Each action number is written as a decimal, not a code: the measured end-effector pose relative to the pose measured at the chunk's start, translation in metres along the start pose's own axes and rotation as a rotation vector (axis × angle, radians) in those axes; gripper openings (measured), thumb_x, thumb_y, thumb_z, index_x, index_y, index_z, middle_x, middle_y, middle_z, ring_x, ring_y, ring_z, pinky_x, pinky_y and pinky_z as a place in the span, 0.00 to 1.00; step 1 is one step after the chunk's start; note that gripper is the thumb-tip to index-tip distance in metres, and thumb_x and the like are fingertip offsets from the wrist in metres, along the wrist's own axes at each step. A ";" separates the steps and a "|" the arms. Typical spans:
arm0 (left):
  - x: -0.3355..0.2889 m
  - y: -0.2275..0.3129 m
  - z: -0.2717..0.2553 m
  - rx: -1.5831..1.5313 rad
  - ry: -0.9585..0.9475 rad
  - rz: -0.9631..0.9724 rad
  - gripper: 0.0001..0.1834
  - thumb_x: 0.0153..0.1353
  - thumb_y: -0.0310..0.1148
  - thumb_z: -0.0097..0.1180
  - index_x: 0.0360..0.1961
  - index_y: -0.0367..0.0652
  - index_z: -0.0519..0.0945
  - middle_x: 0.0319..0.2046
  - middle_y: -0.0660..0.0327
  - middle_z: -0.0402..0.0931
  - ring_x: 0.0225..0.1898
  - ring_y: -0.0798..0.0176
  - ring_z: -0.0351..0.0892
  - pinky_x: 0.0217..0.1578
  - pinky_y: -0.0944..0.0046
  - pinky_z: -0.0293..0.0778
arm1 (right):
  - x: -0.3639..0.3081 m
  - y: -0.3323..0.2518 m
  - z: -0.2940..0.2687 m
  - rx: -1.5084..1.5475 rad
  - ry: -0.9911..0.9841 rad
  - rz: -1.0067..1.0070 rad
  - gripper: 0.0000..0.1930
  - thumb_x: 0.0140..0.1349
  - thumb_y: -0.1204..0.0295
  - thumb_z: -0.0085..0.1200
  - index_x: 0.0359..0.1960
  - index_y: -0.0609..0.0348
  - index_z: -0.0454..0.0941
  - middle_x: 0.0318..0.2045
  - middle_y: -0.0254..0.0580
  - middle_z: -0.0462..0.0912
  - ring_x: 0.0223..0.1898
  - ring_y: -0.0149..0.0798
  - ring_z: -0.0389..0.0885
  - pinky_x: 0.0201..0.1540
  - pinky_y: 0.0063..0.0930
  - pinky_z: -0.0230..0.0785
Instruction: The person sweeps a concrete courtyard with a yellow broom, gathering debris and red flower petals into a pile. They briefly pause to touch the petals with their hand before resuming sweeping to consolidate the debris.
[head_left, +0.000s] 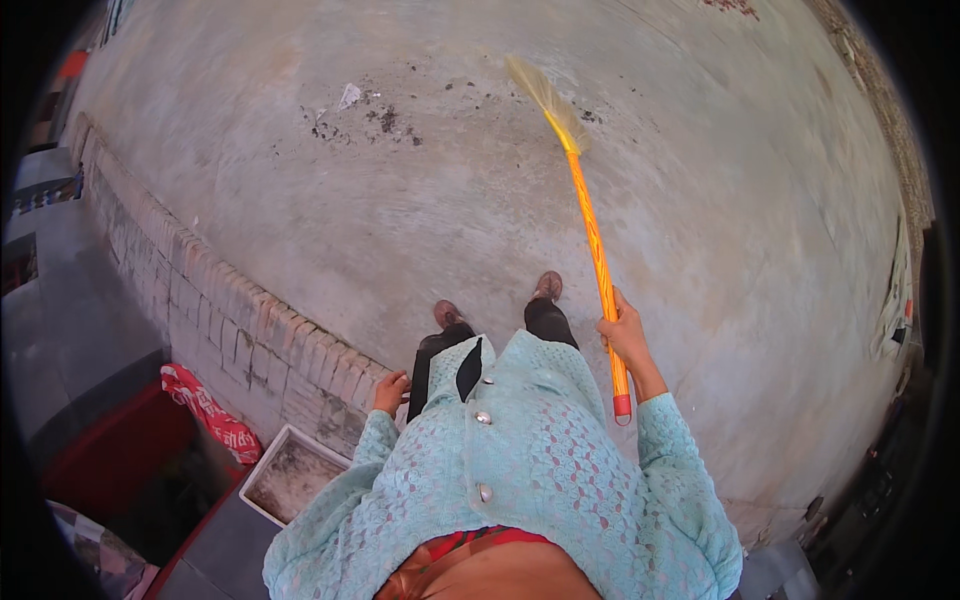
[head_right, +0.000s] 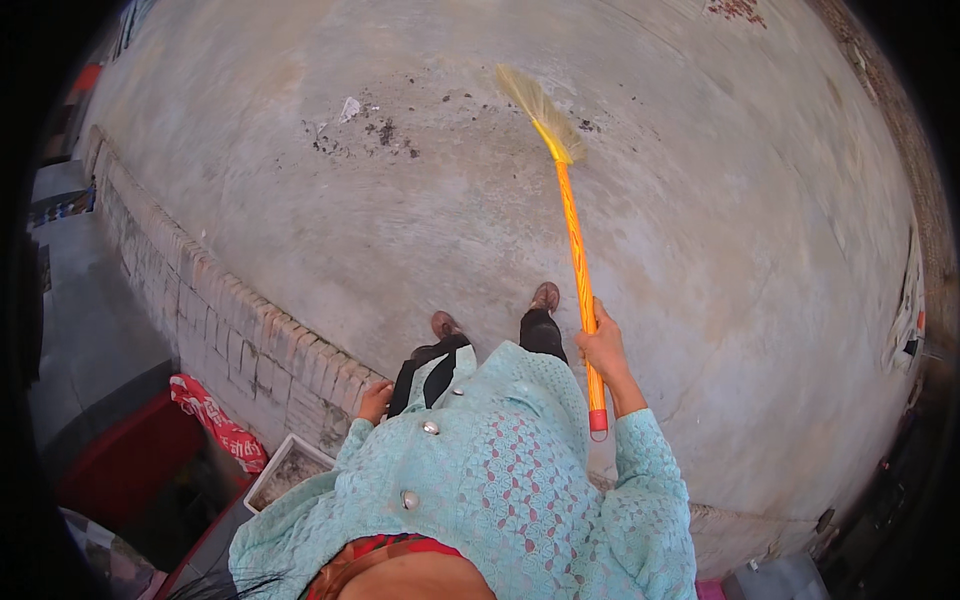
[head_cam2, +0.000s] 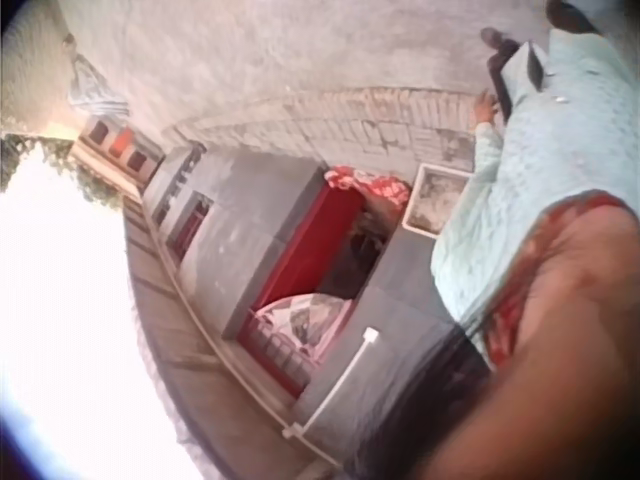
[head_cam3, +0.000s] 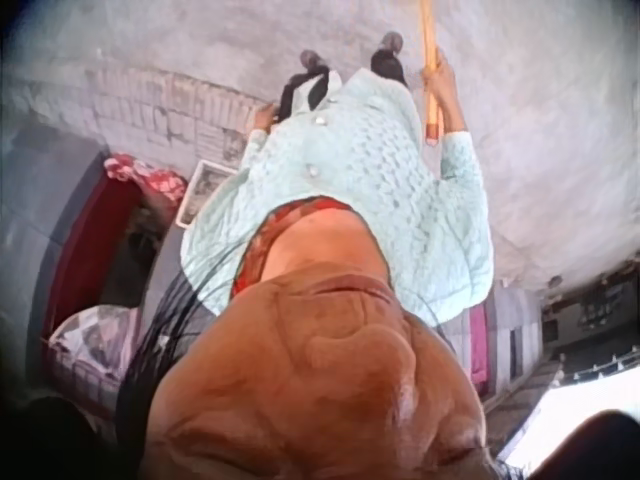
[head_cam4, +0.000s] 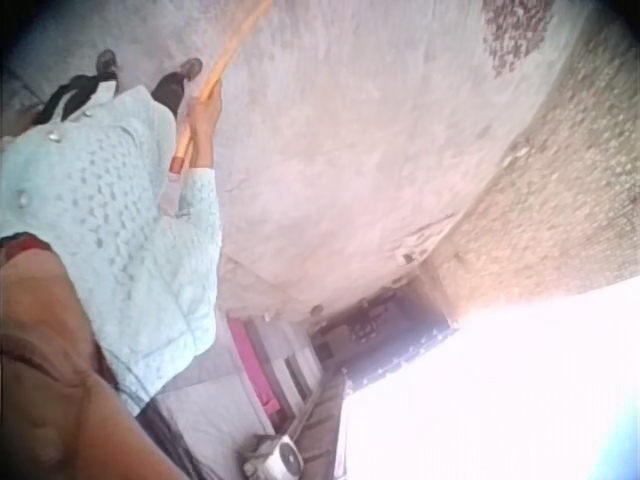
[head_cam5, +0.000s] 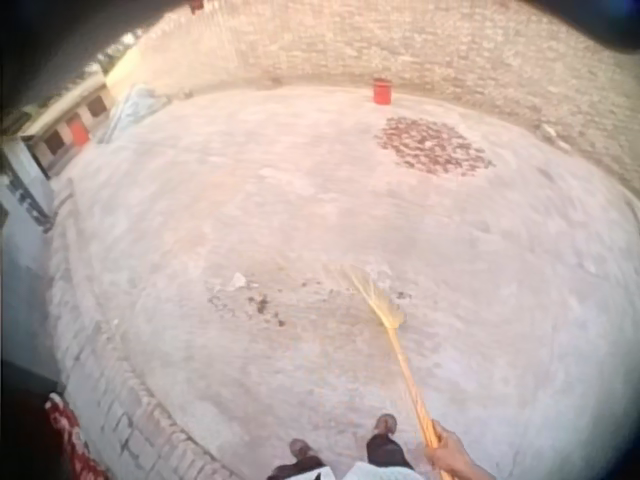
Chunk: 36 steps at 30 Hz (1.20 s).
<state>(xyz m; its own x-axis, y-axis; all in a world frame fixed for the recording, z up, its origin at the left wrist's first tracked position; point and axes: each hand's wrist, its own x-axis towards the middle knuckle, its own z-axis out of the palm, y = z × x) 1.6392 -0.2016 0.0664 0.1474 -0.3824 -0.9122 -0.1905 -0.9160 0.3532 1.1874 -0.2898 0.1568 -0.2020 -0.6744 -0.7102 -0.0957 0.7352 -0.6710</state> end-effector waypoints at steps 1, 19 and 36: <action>-0.001 -0.001 0.001 -0.025 -0.005 0.000 0.20 0.53 0.36 0.46 0.47 0.40 0.67 0.34 0.59 0.73 0.35 0.63 0.73 0.32 0.62 0.69 | 0.001 0.003 -0.005 0.024 0.033 0.037 0.30 0.40 0.83 0.44 0.52 0.58 0.59 0.16 0.34 0.66 0.11 0.28 0.65 0.12 0.21 0.60; -0.009 -0.033 -0.029 -0.016 0.046 -0.058 0.21 0.53 0.38 0.46 0.47 0.42 0.67 0.35 0.60 0.72 0.35 0.65 0.72 0.30 0.64 0.69 | 0.099 -0.020 0.100 0.289 -0.438 0.011 0.30 0.41 0.83 0.46 0.52 0.62 0.59 0.16 0.34 0.68 0.11 0.26 0.66 0.11 0.19 0.59; 0.047 0.077 0.023 0.143 -0.051 0.041 0.21 0.52 0.38 0.46 0.47 0.41 0.67 0.35 0.61 0.72 0.35 0.65 0.72 0.30 0.64 0.69 | -0.025 0.065 -0.101 0.377 0.338 0.190 0.15 0.41 0.83 0.43 0.35 0.61 0.65 0.13 0.34 0.66 0.10 0.29 0.64 0.10 0.21 0.59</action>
<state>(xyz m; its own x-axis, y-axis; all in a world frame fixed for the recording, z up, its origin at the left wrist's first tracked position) 1.6091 -0.2876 0.0464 0.0878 -0.4087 -0.9084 -0.3325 -0.8717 0.3601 1.0882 -0.2182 0.1524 -0.4896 -0.4269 -0.7603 0.3172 0.7250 -0.6113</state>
